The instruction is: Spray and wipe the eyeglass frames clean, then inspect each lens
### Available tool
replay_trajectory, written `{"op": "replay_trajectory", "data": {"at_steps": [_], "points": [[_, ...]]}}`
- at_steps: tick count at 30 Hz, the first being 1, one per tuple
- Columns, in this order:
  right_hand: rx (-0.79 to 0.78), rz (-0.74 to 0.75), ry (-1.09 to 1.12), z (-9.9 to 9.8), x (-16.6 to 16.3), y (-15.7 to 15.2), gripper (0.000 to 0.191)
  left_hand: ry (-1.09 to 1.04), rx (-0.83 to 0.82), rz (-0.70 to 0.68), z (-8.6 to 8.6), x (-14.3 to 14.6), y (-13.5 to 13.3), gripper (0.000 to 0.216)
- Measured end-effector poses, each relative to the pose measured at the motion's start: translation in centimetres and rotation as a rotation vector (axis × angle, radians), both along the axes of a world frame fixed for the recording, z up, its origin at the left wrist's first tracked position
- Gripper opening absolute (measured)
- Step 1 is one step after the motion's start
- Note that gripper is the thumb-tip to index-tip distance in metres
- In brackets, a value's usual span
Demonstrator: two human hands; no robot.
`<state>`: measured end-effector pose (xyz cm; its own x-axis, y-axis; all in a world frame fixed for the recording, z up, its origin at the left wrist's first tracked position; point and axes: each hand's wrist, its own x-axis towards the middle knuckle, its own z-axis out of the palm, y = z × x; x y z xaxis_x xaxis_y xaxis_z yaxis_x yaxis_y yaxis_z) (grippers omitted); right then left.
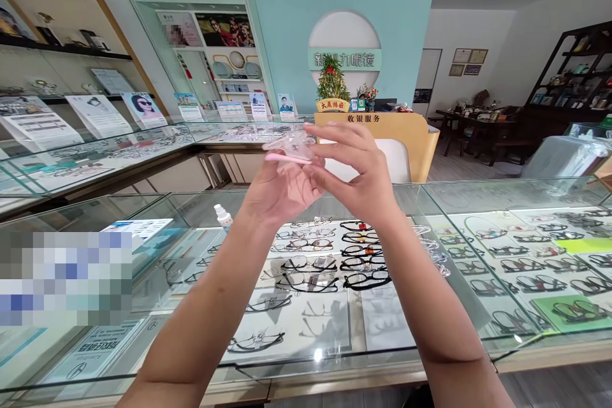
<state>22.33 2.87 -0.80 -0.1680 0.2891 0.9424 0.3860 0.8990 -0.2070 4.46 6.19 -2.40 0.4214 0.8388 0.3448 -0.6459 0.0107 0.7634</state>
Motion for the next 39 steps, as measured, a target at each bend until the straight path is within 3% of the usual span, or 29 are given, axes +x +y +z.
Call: {"op": "replay_trajectory", "data": {"at_steps": [9,14,20,25,28,31,35,39], "points": [[0.098,0.039,-0.083,-0.4,0.4,0.8,0.014,-0.084,-0.226,-0.224,-0.3,0.2,0.0,0.039],[0.131,0.004,-0.089,-0.5,0.5,0.8,0.009,-0.019,-0.205,-0.256,-0.7,0.7,0.2,0.04],[0.144,-0.111,-0.082,0.1,1.0,-0.4,0.005,0.293,-0.075,-0.161,-0.9,0.7,0.6,0.06],[0.017,-0.204,-0.093,0.0,5.0,-0.5,0.005,0.46,0.021,0.163,-1.0,-0.1,2.6,0.057],[-0.121,-0.264,-0.14,-2.2,9.2,0.6,0.006,0.492,0.102,0.317,-1.0,-0.3,2.8,0.042],[-0.3,-0.314,-0.162,-5.8,13.5,2.5,0.007,0.668,0.319,0.381,-0.8,0.1,1.4,0.031],[-0.495,-0.455,-0.251,-10.7,17.5,5.1,0.007,1.103,0.617,0.302,-0.8,0.9,-1.1,0.034],[-0.681,-0.566,-0.468,-13.5,19.6,6.8,0.016,1.408,0.774,0.22,-1.0,1.7,-2.4,0.034]]}}
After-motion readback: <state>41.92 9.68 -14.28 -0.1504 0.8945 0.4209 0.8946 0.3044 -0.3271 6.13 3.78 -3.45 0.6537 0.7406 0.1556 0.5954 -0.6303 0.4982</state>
